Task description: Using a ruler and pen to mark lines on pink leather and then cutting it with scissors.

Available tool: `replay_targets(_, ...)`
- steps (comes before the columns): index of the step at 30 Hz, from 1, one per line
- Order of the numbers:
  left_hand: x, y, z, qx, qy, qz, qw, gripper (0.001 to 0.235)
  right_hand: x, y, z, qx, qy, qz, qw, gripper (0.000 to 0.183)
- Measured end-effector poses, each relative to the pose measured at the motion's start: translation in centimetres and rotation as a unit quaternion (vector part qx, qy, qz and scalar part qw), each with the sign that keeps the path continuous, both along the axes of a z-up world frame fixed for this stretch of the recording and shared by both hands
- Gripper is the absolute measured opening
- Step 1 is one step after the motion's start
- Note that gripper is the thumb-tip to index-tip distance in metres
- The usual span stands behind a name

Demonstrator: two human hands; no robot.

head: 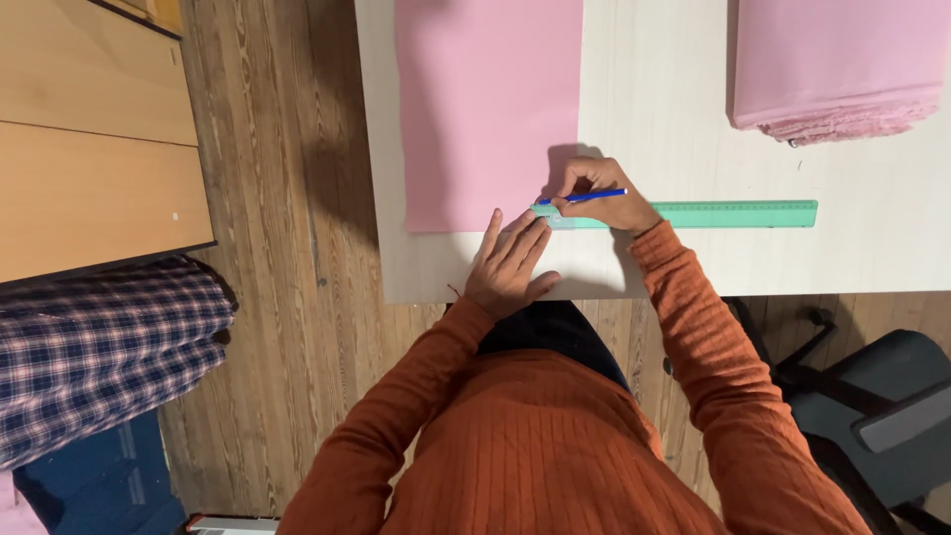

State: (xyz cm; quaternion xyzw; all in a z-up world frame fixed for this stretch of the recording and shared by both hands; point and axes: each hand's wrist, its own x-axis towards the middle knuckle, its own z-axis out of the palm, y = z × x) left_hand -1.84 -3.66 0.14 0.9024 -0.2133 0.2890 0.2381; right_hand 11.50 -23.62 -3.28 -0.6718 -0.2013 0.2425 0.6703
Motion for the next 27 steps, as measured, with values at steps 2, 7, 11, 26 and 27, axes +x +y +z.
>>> replay_targets(2, 0.0, -0.1, -0.1, -0.009, 0.001, -0.001, 1.0, 0.07, 0.0, 0.0, 0.3, -0.012, 0.003, 0.005, 1.0, 0.017)
replay_targets(7, -0.2, 0.1, -0.4, -0.003, 0.014, -0.01, 1.0, 0.068, 0.0, 0.1, 0.8, -0.011, -0.001, 0.0, 1.0, 0.017)
replay_targets(11, -0.2, 0.1, -0.4, 0.003, 0.015, -0.009, 1.0, 0.068, 0.0, 0.0, 0.2, -0.004, 0.002, -0.007, 1.0, 0.017)
replay_targets(26, -0.3, -0.1, -0.8, -0.009, 0.005, -0.006, 1.0, 0.069, 0.3, -0.8, 4.0, -0.041, -0.145, -0.148, 0.977, 0.02)
replay_targets(27, -0.4, 0.1, -0.7, -0.01, 0.004, -0.005, 1.0, 0.069, -0.6, -2.6, 3.0, -0.041, -0.145, -0.147, 0.978, 0.02)
